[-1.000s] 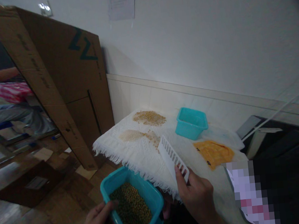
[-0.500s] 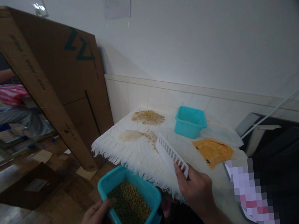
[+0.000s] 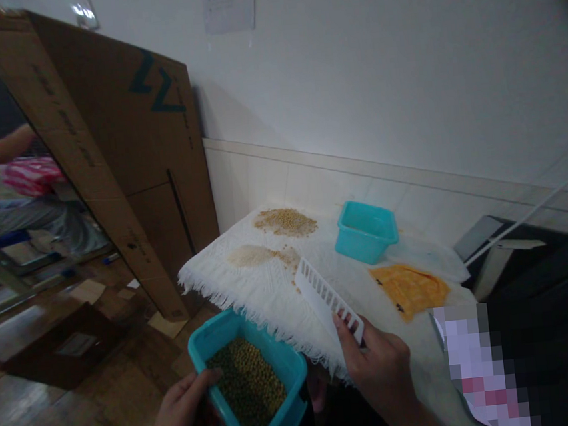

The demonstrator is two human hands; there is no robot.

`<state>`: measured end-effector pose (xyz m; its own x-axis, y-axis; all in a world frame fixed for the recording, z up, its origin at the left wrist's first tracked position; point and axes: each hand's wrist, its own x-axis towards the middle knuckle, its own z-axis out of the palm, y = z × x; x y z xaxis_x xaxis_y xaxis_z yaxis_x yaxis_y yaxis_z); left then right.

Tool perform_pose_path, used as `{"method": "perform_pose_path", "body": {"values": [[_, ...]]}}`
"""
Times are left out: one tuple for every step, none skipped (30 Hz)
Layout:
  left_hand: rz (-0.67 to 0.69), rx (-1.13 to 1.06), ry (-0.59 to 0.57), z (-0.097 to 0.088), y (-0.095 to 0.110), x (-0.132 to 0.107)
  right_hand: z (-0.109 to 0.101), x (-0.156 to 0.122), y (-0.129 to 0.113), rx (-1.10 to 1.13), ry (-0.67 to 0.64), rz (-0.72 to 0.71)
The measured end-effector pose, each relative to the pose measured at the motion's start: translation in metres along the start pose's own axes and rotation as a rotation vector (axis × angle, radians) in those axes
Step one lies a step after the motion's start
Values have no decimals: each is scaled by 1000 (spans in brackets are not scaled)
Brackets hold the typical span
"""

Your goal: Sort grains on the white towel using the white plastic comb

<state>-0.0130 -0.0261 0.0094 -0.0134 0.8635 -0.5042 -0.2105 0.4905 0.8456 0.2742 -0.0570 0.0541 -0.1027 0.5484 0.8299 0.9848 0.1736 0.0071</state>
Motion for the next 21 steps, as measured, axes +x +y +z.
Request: {"method": "perform_pose_path", "body": {"values": [[-5, -11, -6, 0, 0, 0, 2, 0, -1, 35, 6, 34], [-12, -24, -9, 1, 1, -1, 4, 1, -1, 58, 12, 56], [-16, -33, -5, 1, 1, -1, 5, 1, -1, 71, 17, 73], [-14, -36, 1, 2, 2, -1, 7, 3, 0, 82, 22, 89], [-9, -40, 6, 2, 3, -1, 8, 4, 0, 96, 24, 105], [-7, -45, 12, 2, 3, 0, 9, 6, 1, 115, 20, 123], [-5, -51, 12, 2, 3, 1, 11, 8, 2, 138, 10, 141], [-5, -57, 9, 2, 2, 2, 12, 10, 3, 164, -5, 163], [-4, -58, 8, 1, 1, 4, 13, 12, 3, 193, -26, 187], [-2, -54, 4, 1, 0, 5, 14, 14, 4, 223, -51, 212], [2, -50, 2, 0, -1, 6, 16, 15, 5, 252, -78, 236], [9, -48, 1, -1, -2, 8, 17, 16, 6, 279, -102, 255], [14, -48, -1, -1, -3, 8, 18, 16, 6, 301, -122, 270], [14, -50, -5, -1, -3, 8, 19, 16, 7, 321, -137, 277], [14, -56, -13, -1, -3, 8, 19, 15, 7, 336, -142, 276], [11, -64, -18, 0, -3, 7, 20, 13, 7, 350, -142, 269], [5, -73, -21, 1, -1, 5, 20, 12, 6, 367, -136, 254], [-2, -79, -22, 2, 0, 3, 20, 10, 6, 388, -126, 232], [-7, -87, -20, 4, 2, 2, 19, 9, 4, 413, -114, 205], [-5, -92, -18, 6, 4, 0, 18, 7, 3, 441, -101, 175], [-1, -95, -15, 8, 5, -1, 17, 6, 1, 469, -92, 145]]}}
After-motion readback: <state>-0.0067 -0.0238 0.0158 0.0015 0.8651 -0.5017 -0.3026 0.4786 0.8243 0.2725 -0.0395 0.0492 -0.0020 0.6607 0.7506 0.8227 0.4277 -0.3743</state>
